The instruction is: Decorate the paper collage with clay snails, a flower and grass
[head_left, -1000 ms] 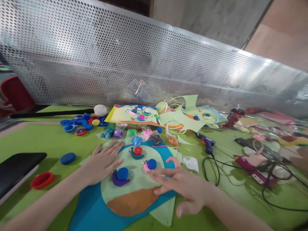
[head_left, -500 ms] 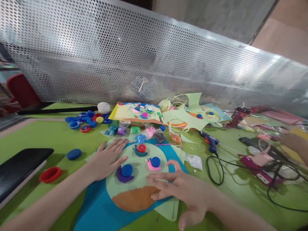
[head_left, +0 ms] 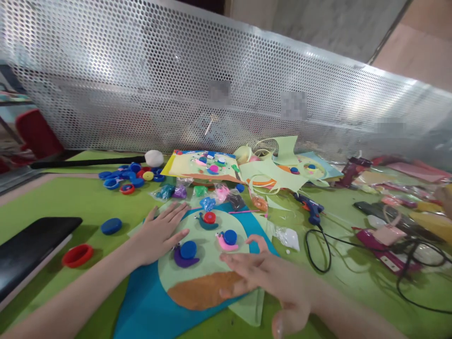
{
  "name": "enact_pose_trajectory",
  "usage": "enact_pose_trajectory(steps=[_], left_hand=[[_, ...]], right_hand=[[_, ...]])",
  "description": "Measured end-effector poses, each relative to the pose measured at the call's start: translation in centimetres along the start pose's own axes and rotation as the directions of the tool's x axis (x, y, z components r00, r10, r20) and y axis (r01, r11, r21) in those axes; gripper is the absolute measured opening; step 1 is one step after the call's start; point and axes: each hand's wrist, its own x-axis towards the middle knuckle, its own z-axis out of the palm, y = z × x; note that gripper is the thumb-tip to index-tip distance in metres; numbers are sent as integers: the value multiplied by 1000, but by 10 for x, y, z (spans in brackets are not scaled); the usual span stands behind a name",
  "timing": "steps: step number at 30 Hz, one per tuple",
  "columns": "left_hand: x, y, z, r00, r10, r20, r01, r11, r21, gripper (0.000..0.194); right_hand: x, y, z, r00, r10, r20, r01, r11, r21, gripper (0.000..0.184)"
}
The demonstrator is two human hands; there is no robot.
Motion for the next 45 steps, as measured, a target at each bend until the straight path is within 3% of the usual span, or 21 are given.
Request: enact_pose_trajectory(steps=[6,11,19,30,34,39,45], left_hand=[[0,-1,1,1000,5,3,-5,1000,-1,65],[1,-2,1,1000,6,8,-6,1000,8,63],[1,-1,-1,1000,6,29,-7,1000,20,66],[1,0,0,999,-8,40,8,1000,11,63],[2,-1,1,999,-15,43,14,1000,7,63],[1,-2,1,999,-5,34,4,1000,5,64],[1,-1,0,1000,2,28,-2,1000,6,63]], right_hand=[[1,0,-1,990,30,135,-25,999,-41,73],[1,-2,2,994,50,94,-39,993,-108,67],[-1,4,8,999,-12,-30,6,983,-184,80],[-5,2,5,998,64,-3,-62,955,-290,76],[-5,1,-2,999,18,-45,-31,954,-297,70],[0,-1,1,994,12,104,8,983,-185,67],[1,2,9,992,70,110,-47,980,-194,75]])
